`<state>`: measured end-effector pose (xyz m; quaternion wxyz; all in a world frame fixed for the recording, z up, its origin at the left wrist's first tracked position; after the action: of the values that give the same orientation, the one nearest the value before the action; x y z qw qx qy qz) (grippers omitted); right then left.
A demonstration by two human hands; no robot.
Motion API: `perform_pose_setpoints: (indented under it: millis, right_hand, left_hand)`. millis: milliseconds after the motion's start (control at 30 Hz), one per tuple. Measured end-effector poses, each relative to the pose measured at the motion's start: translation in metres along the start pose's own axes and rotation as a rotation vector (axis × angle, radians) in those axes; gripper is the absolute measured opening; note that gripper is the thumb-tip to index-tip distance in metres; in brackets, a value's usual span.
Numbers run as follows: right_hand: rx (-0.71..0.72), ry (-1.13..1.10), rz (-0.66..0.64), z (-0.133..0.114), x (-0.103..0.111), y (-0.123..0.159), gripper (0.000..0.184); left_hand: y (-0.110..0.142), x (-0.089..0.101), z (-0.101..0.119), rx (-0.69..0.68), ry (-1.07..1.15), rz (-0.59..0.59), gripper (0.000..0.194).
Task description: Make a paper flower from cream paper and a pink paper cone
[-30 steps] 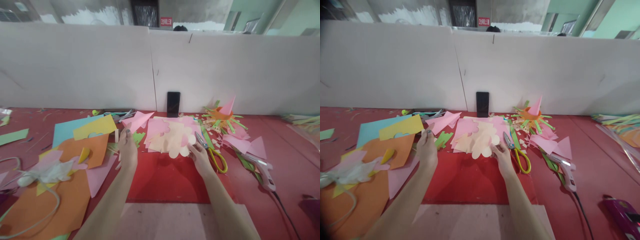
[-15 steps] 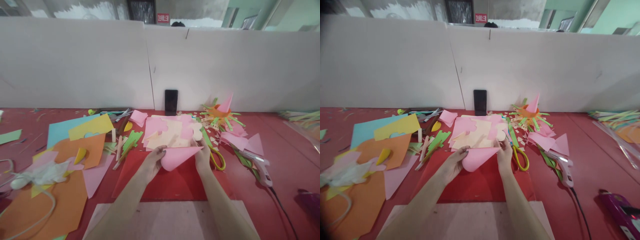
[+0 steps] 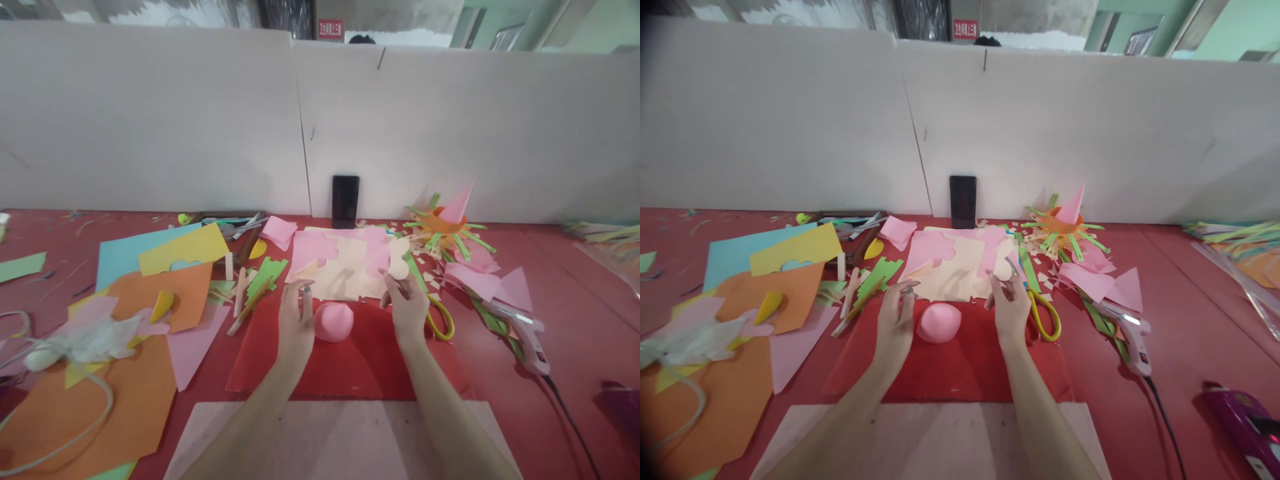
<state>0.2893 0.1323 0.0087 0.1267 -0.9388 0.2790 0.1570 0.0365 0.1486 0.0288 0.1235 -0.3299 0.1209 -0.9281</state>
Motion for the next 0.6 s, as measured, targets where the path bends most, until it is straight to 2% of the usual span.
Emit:
perform_pose_setpoints:
  millis: [133,233,333,433,600]
  right_hand:
    - [-0.017,0.093,0.012,-0.004,-0.002,0.007,0.025]
    - [0.01,0.112,0.0,-0.014,-0.004,0.012,0.024]
    - [0.097,0.162,-0.045,-0.032,-0.008,0.017,0.021]
    - [0.22,0.25,-0.075,-0.051,-0.01,0.024,0.018]
    - [0.375,0.302,-0.151,-0.065,-0.019,0.04,0.014]
  left_hand:
    - [0.02,0.012,0.035,-0.285,0.132,0.064,0.032]
    - [0.032,-0.001,0.049,-0.417,0.053,-0.033,0.044]
    - [0.033,-0.026,0.044,-0.336,0.003,-0.223,0.061]
    - [0.035,-0.044,0.039,-0.223,0.09,-0.384,0.073]
    - [0.037,-0.049,0.034,-0.147,0.302,-0.485,0.077]
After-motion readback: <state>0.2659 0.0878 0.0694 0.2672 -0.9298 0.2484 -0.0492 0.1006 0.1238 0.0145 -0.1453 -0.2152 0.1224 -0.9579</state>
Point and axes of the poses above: each hand's wrist, its own y-axis away from the middle knuckle, its own x-axis out of the back of the hand, z = x × y, the point moved 10 cm from there along -y, towards the middle knuckle, and after that the axes turned 13 degrees about -y, right-handed, at the moved point
